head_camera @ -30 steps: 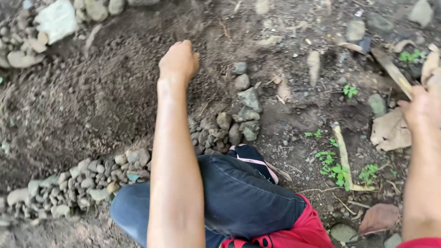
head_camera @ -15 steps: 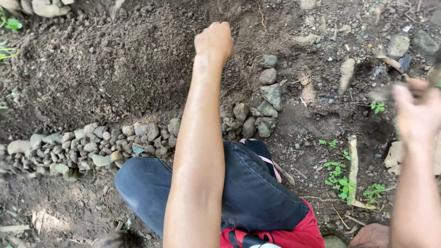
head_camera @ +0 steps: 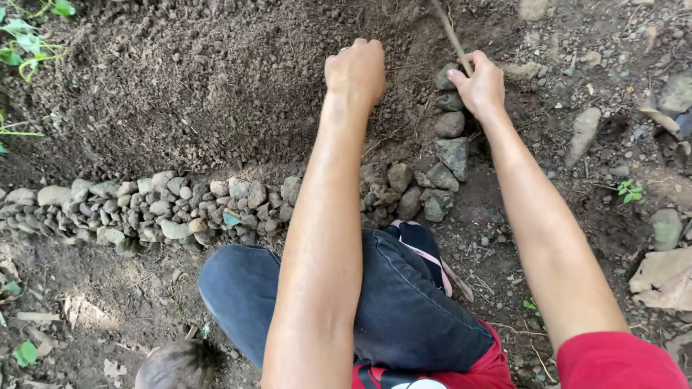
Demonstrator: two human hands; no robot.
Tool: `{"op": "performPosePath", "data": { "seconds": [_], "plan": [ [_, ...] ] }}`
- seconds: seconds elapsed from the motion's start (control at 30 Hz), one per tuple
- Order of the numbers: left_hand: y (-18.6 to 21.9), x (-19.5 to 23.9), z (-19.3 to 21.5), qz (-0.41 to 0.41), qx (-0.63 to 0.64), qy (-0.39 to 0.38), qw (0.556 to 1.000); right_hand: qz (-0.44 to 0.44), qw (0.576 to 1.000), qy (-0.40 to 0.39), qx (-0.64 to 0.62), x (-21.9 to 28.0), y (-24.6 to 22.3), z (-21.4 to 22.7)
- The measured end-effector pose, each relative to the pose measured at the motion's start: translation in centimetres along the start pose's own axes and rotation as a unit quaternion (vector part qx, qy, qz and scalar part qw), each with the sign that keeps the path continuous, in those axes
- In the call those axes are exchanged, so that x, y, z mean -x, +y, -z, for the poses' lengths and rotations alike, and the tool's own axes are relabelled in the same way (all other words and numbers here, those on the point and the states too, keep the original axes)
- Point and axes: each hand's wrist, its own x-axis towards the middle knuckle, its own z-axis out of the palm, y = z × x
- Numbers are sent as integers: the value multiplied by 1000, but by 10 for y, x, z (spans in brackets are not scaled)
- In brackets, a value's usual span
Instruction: Creating a small raised garden bed or planter boundary using rocks and soil.
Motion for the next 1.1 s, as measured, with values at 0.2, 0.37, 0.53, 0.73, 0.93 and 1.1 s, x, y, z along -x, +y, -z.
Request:
{"op": "performPosePath", "data": {
  "seconds": [0.2,0.37,0.53,0.73,0.93,1.1],
  "plan": [
    [-26,9,2,33,-20,-57,998,55,979,58,187,7,1,-3],
    [-36,11,3,-7,10,-10,1000,100,977,113,149,27,-9,0],
    [-27,7,12,-53,12,-9,998,49,980,170,90,94,-4,41],
    [-6,16,37,-31,7,-57,998,-25,947,289,141,186,89,132],
    [-4,21,50,12,12,-97,995,-129,900,375,183,262,180,214],
    [-1,25,57,46,20,-111,993,-117,903,354,215,273,189,220]
  ]
}}
